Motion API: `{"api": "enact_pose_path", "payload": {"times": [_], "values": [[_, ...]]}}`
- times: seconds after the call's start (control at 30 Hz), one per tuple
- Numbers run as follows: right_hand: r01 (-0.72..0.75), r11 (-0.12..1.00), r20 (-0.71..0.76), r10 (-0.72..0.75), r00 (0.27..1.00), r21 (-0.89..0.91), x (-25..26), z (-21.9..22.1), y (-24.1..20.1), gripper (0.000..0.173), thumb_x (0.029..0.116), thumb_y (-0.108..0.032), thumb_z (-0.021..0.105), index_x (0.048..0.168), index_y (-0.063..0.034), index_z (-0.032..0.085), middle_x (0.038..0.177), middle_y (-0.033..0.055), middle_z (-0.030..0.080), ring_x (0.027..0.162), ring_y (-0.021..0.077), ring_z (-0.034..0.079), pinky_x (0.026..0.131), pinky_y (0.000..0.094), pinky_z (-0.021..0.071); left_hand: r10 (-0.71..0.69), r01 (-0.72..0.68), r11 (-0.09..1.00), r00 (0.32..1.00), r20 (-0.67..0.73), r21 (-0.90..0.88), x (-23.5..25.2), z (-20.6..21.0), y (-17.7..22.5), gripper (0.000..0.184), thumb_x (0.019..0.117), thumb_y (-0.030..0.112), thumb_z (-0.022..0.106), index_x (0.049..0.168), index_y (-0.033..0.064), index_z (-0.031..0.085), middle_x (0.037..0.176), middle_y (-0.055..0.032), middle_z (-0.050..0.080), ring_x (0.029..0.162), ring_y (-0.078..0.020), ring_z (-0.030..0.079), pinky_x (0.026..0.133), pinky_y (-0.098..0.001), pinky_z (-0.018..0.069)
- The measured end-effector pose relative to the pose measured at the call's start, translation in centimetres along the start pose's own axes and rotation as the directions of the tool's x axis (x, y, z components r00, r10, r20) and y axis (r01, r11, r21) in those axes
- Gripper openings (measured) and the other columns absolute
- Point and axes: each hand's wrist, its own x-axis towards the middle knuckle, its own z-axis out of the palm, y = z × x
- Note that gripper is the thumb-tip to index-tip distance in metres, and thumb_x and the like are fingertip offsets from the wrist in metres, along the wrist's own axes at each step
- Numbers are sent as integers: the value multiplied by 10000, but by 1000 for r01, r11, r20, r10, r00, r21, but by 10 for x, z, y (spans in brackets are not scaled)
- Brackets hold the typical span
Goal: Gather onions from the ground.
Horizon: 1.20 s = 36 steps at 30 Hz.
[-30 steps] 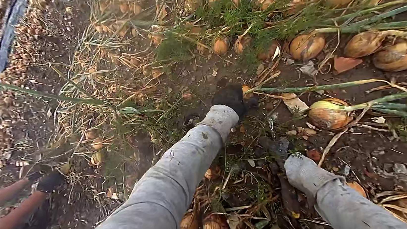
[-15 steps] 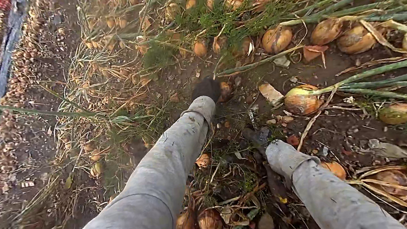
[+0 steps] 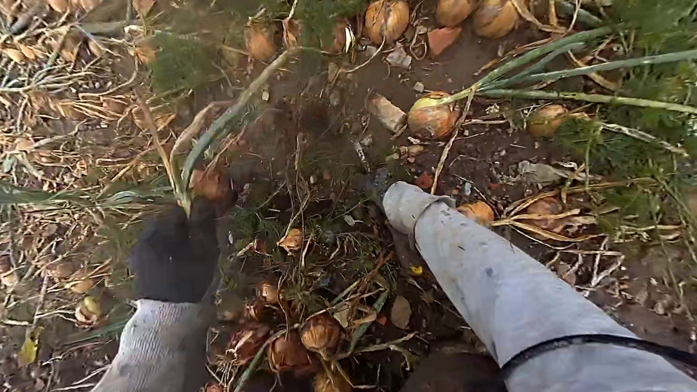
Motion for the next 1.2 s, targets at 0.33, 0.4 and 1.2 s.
{"api": "enact_pose_path", "payload": {"times": [0.33,0.4,1.2], "values": [[14,877,-325,-193,926,-481,-131,-66,47,725,977,-455,625,1590,-163,371,1526,278,461,1331,485,531,1037,690,438,-81,47,991,957,278,129,-81,78,-108,537,1018,423,638,1362,12,609,1360,-291,599,1254,-496,582,1015,-713,446],[-193,828,-363,-14,932,-526,-127,-65,87,676,1036,-373,562,1609,-105,324,1580,299,386,1428,490,429,1112,681,374,-23,2,994,979,202,107,-79,80,-95,600,1002,472,639,1409,36,576,1463,-267,530,1327,-492,527,1044,-710,431],[-205,884,-340,56,939,-419,-182,-97,133,558,1094,-461,379,1414,-47,573,1367,239,623,1274,411,609,1052,616,477,43,-71,997,789,613,23,-23,172,147,542,981,394,650,1324,-24,615,1395,-257,593,1326,-400,563,1058,-605,466]]}}
